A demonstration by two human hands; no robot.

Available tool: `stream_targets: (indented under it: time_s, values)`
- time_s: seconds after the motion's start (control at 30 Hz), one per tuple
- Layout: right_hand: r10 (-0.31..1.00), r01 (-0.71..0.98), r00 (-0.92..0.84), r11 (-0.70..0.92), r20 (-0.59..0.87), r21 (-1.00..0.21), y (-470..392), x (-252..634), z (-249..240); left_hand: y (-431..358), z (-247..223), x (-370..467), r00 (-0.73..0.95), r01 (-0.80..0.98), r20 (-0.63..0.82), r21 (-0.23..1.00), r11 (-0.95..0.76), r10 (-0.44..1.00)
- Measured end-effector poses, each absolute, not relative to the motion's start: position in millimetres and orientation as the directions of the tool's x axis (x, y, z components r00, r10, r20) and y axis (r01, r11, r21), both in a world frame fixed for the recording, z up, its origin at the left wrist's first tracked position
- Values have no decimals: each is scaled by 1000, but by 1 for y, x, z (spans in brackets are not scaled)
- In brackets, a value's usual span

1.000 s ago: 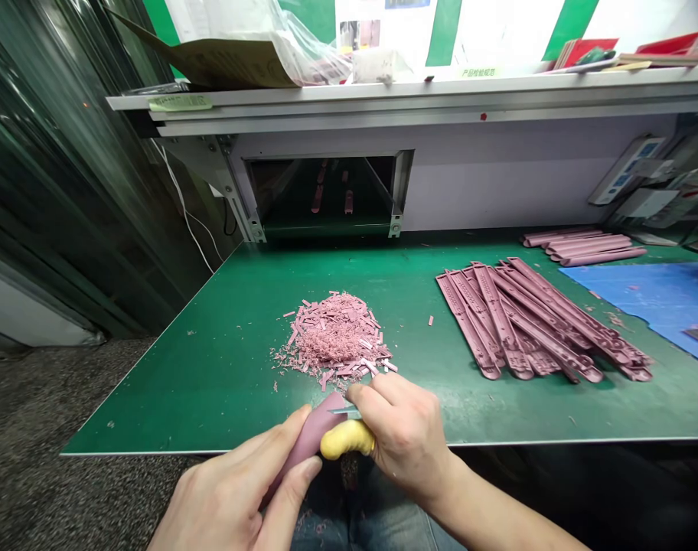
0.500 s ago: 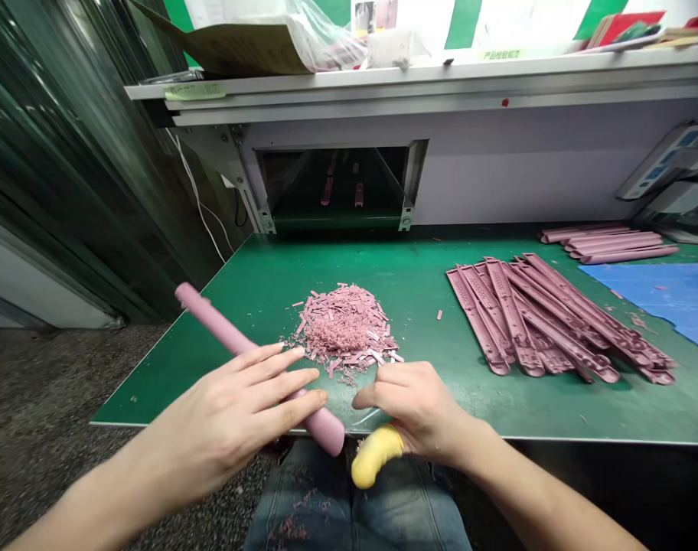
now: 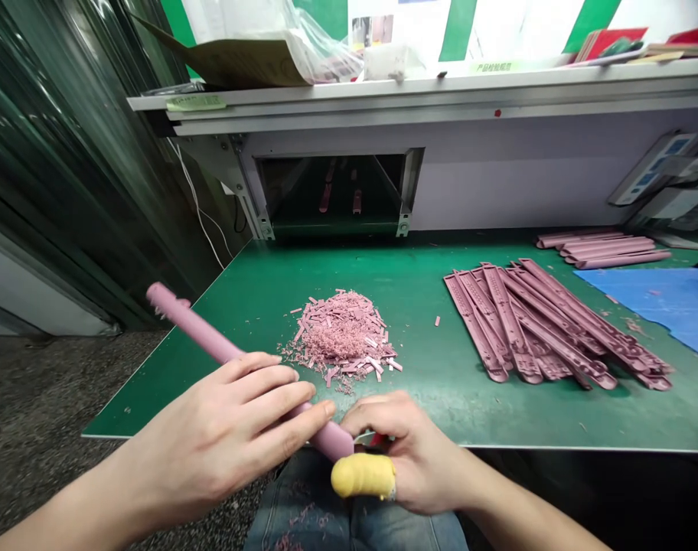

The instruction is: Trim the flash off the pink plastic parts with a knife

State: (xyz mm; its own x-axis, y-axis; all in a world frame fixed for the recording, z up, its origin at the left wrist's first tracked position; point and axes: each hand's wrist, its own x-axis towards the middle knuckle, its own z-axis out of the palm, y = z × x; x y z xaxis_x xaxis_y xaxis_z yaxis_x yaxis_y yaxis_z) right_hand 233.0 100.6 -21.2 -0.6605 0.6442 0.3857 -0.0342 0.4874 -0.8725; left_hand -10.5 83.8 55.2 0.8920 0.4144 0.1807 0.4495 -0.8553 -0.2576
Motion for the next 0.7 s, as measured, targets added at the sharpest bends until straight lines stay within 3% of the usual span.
stream_targets:
  time_s: [0.07,0.13,0.23,0.3,0.33,0.37,0.47,0.57,0.7]
  values:
    - [740,-162,-628,180,242,-970,97,240,-21,81,44,-16,845,522,242,-175,-835,478]
    - [788,-294,-588,1,182,-956,100,253,-23,76,27,-23,779,594,229,31,-804,584]
    - [885,-343,-439,-5,156,-939,109,268,-26,68,0,-23,555,623,177,559,-547,813]
    - [925,-205,-340,101,167,-974,109,265,-29,69,-11,-10,232,397,80,902,-169,969]
    - [916,-106,-341,185,211,-977,106,258,-31,73,-14,0,33,148,-28,989,22,999]
    - [882,-4,-383,295,274,-955,101,249,-34,78,-15,10,-126,-140,-135,983,118,983]
    - [692,199,-592,623,414,-757,81,216,-45,98,-17,37,-236,-380,-210,918,109,949]
    - [653,382,-619,736,436,-559,70,194,-54,108,-17,50,-231,-463,-245,879,115,942]
    - [671,512,-575,742,469,-433,77,187,-59,107,-16,56,-217,-510,-261,852,119,941]
